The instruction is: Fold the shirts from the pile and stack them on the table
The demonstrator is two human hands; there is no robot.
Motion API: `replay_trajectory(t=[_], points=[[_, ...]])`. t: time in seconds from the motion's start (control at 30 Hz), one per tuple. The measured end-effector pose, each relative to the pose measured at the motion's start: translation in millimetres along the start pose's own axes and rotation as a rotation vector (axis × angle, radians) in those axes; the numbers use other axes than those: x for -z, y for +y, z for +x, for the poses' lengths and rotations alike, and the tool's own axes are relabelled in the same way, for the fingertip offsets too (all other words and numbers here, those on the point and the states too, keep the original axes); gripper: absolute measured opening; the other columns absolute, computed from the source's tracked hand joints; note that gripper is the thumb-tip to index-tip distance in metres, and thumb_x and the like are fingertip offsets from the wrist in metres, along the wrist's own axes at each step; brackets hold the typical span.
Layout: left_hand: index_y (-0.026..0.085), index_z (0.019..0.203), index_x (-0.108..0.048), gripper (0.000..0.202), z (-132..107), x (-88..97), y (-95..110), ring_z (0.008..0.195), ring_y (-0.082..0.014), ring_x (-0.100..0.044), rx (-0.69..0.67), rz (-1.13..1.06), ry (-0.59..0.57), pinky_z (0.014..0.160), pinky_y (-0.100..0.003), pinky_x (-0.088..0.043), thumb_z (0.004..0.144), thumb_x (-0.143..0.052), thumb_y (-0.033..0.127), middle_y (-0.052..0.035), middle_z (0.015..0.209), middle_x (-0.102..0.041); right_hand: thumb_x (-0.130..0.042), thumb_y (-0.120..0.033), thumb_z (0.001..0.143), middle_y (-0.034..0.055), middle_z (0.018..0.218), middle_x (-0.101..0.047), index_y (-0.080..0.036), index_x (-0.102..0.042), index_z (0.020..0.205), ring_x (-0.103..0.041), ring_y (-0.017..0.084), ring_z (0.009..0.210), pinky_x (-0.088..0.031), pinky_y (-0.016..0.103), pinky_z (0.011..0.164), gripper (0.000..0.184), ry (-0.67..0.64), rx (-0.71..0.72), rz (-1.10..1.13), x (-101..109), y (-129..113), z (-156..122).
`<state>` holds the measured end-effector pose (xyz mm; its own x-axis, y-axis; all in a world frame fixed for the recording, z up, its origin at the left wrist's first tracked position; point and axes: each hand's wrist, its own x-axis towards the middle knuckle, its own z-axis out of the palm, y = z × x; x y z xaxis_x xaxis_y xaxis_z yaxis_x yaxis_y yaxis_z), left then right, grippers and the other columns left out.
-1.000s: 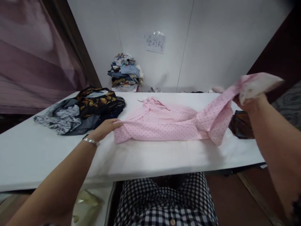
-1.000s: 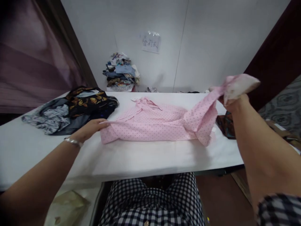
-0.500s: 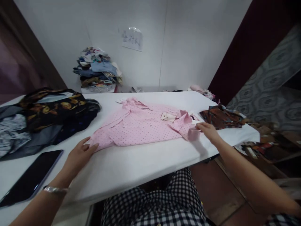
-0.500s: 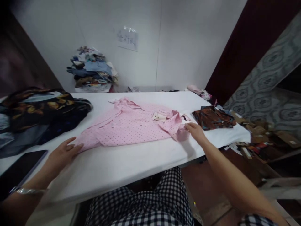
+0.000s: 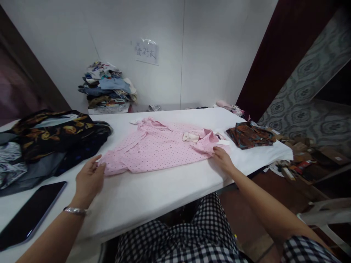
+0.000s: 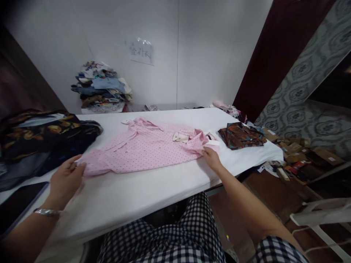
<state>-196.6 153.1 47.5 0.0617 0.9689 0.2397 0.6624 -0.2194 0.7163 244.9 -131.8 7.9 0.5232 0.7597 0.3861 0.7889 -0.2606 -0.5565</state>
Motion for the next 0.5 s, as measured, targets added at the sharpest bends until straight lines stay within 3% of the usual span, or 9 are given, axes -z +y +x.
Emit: replay_trajectory(t=[0.1, 0.2, 0.37, 0.5], points=[[0.026, 0.124, -0.058, 0.045, 7, 10.5, 2, 0.074, -0.0137, -0.053, 0.021, 0.06, 0.039, 0.07, -0.024, -0.046, 0.082, -0.053, 0.039, 0.0044, 0.075, -0.054, -0.051, -0.05, 0.082, 0.0032, 0.07, -0.063, -0.019, -0.063, 0.078, -0.057, 0.02, 0.071, -0.046, 0.033, 0.065, 0.034, 0.094, -0.269, 0.256, 25, 17, 36], [0.024, 0.125, -0.058, 0.045, 17, 12.5, -4, 0.07, -0.0142, -0.054, 0.096, 0.101, -0.031, 0.063, -0.023, -0.044, 0.082, -0.053, 0.038, 0.0028, 0.077, -0.058, -0.061, -0.049, 0.075, -0.0002, 0.058, -0.055, -0.018, -0.059, 0.069, -0.049, 0.015, 0.059, -0.04, 0.028, 0.056, 0.032, 0.149, -0.448, 0.335, 47, 27, 79], [0.016, 0.124, -0.061, 0.048, 31, 3.7, -14, 0.085, -0.0208, -0.062, 0.142, 0.2, -0.204, 0.071, -0.028, -0.049, 0.081, -0.051, 0.037, -0.0088, 0.1, -0.069, -0.072, -0.044, 0.065, -0.0017, 0.052, -0.05, -0.018, -0.058, 0.059, -0.046, 0.014, 0.058, -0.037, 0.027, 0.055, 0.03, 0.194, -0.471, 0.31, 53, 33, 122], [0.014, 0.125, -0.062, 0.053, 34, 2.7, -13, 0.081, -0.0225, -0.066, 0.196, 0.266, -0.225, 0.073, -0.031, -0.05, 0.08, -0.047, 0.038, -0.0114, 0.106, -0.071, -0.062, -0.059, 0.072, 0.004, 0.068, -0.065, -0.017, -0.063, 0.071, -0.058, 0.018, 0.069, -0.046, 0.028, 0.061, 0.043, 0.253, -0.464, 0.36, 55, 48, 109]])
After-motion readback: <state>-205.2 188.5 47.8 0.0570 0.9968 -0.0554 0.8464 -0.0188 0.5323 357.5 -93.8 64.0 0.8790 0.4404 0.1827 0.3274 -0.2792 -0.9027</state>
